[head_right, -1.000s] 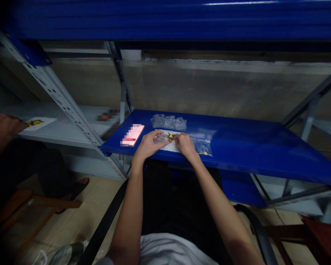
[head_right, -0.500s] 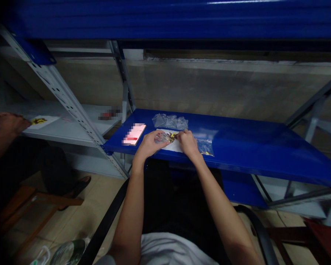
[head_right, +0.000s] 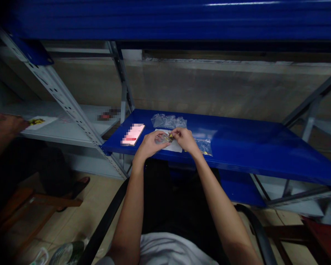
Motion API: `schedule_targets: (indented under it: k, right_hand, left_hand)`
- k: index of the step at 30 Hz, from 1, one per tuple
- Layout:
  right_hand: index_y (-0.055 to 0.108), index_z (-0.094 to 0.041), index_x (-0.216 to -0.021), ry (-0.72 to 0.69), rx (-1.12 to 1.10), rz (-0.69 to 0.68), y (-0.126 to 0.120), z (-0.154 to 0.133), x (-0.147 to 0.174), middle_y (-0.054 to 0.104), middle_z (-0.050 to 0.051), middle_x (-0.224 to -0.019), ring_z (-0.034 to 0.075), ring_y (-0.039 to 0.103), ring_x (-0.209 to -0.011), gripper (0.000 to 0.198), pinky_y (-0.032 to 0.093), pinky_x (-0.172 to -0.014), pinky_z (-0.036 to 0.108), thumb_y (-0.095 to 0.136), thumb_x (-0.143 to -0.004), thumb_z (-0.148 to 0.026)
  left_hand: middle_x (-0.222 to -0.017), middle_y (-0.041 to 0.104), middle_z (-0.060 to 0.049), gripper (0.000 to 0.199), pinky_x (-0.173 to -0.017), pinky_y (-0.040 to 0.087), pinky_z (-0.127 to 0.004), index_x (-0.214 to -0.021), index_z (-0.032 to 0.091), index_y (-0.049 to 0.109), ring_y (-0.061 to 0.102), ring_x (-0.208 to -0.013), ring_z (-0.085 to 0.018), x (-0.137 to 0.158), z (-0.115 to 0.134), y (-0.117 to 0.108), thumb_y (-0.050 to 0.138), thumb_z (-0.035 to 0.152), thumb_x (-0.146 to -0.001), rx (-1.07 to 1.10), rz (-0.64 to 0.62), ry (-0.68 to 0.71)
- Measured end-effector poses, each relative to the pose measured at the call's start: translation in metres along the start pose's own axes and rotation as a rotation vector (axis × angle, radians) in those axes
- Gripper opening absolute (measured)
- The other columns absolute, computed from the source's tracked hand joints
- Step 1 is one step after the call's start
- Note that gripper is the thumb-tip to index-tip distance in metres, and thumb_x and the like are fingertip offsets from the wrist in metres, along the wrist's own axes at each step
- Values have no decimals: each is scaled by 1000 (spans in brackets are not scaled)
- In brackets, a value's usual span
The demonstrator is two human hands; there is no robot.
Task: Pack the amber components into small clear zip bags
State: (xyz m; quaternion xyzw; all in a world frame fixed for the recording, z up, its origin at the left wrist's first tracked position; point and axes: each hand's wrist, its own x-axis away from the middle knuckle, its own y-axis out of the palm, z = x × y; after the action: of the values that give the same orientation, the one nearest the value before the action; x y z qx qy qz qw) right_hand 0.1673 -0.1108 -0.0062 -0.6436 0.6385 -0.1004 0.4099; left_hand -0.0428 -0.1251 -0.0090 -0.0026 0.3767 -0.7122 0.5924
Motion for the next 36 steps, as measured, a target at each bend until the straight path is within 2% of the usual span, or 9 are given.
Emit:
schedule_targets:
  k: [3, 9, 18, 23, 27, 30, 33, 36]
  right_hand:
    - [80, -16, -95, 85, 161, 5, 13, 15, -3, 80, 8, -95, 19, 68, -82, 19, 47, -79, 28, 63, -90, -9]
    - [79, -15, -102, 84, 391, -65, 34, 29, -6, 74, 13, -102, 22, 67, -97, 20, 45, -86, 27, 62, -93, -10]
    - [77, -16, -105, 85, 452, -175, 30, 26, -11, 73, 15, -108, 23, 67, -103, 19, 43, -89, 27, 62, -95, -11]
    - [76, -16, -103, 107, 479, -172, 29, 23, -8, 74, 17, -109, 25, 68, -104, 18, 45, -88, 28, 61, -95, -11]
    - [74, -15, -102, 120, 433, -93, 21, 19, -6, 76, 16, -111, 24, 70, -102, 18, 46, -86, 28, 60, -94, -7]
    - [74, -15, -98, 110, 292, -38, 8, 7, -5, 79, 12, -99, 21, 72, -94, 19, 46, -82, 26, 59, -93, -5]
    - [75, -16, -92, 42, 115, -22, -5, -13, -4, 80, 6, -89, 18, 72, -83, 16, 47, -77, 24, 62, -90, -7]
    - [77, -18, -90, -41, 44, -50, -12, -33, -2, 79, 3, -84, 17, 71, -78, 12, 47, -74, 24, 67, -88, -11]
  left_hand:
    - [-104, 76, -7, 43, -84, 58, -32, -113, 19, 74, 72, -90, -20, 0, -8, -3, 89, 37, -77, -22, 15, -14]
    - [-104, 75, -7, 44, -83, 58, -31, -114, 19, 74, 71, -88, -19, 2, -15, -6, 88, 40, -78, -28, 24, -26]
    - [-105, 75, -7, 45, -83, 59, -32, -117, 19, 74, 71, -87, -19, 3, -15, -7, 87, 41, -79, -37, 25, -34]
    - [-106, 76, -7, 43, -84, 59, -32, -115, 20, 75, 71, -91, -20, 3, -15, -6, 87, 40, -79, -42, 25, -25]
    - [-106, 76, -7, 43, -86, 59, -33, -114, 19, 75, 71, -90, -20, 2, -12, -7, 88, 39, -78, -47, 15, -42]
    - [-104, 76, -7, 44, -85, 59, -32, -114, 19, 75, 71, -88, -19, 2, -10, -5, 88, 39, -77, -28, 4, -59]
    - [-101, 76, -6, 46, -82, 58, -32, -115, 19, 74, 70, -86, -19, 1, -8, -2, 88, 39, -76, -9, 0, -53]
    - [-99, 76, -5, 41, -80, 56, -30, -112, 19, 74, 69, -85, -18, 0, -5, 0, 88, 36, -77, 10, -9, -17]
